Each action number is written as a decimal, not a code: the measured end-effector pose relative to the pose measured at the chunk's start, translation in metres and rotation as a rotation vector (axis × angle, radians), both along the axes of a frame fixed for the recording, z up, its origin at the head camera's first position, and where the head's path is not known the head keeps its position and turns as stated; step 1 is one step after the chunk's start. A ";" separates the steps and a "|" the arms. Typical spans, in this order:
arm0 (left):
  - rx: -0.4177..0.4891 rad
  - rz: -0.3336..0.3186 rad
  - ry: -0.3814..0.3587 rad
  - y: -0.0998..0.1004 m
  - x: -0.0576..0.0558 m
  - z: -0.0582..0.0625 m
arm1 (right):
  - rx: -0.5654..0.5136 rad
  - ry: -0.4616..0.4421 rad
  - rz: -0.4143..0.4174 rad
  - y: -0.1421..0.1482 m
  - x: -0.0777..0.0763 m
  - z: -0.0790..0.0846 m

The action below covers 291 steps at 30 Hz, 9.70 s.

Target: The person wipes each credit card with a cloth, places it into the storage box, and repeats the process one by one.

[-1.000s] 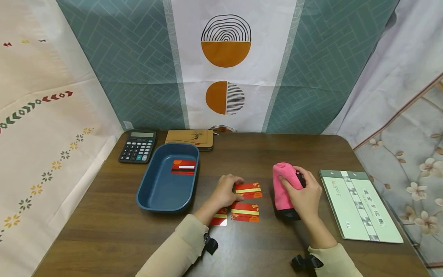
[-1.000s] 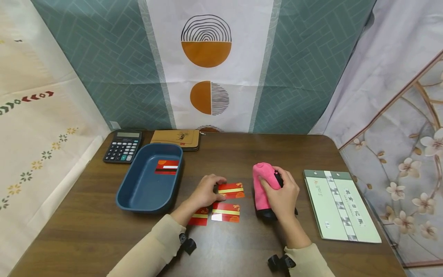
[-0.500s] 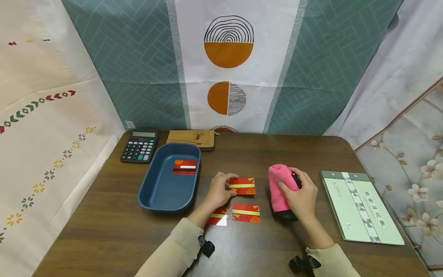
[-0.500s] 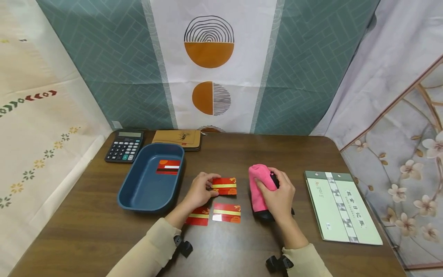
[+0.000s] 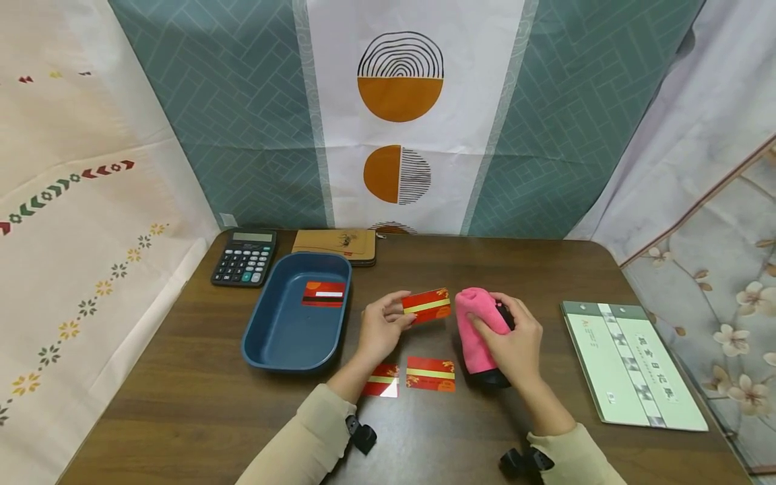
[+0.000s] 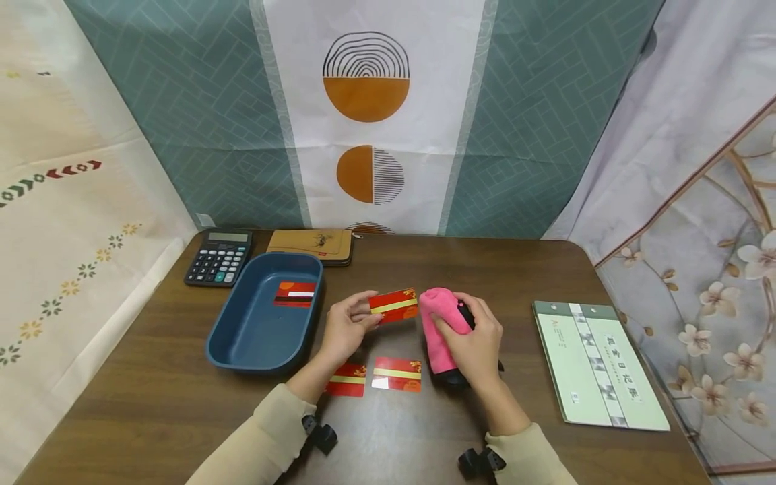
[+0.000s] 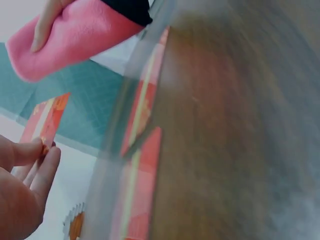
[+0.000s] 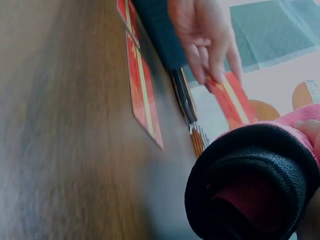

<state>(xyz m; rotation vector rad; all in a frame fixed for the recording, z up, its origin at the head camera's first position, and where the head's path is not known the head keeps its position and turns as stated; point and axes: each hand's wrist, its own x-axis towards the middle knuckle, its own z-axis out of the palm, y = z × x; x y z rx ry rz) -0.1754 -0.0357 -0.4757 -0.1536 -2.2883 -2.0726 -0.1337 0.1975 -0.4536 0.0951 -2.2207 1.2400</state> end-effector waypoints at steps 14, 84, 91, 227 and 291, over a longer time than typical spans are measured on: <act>0.105 -0.127 0.060 0.008 0.014 0.024 | 0.049 0.127 -0.002 -0.017 -0.003 0.005; 0.104 -0.148 0.139 0.021 0.017 0.016 | 0.040 0.212 0.041 -0.052 0.010 -0.001; 0.091 -0.104 0.133 0.015 0.018 0.022 | 0.051 0.217 -0.021 -0.040 0.005 -0.001; 0.165 -0.055 0.141 -0.005 0.020 0.020 | 0.044 0.203 -0.095 -0.024 -0.006 0.005; -0.554 0.161 0.060 -0.162 -0.017 0.044 | 0.020 0.191 -0.095 0.003 -0.009 -0.007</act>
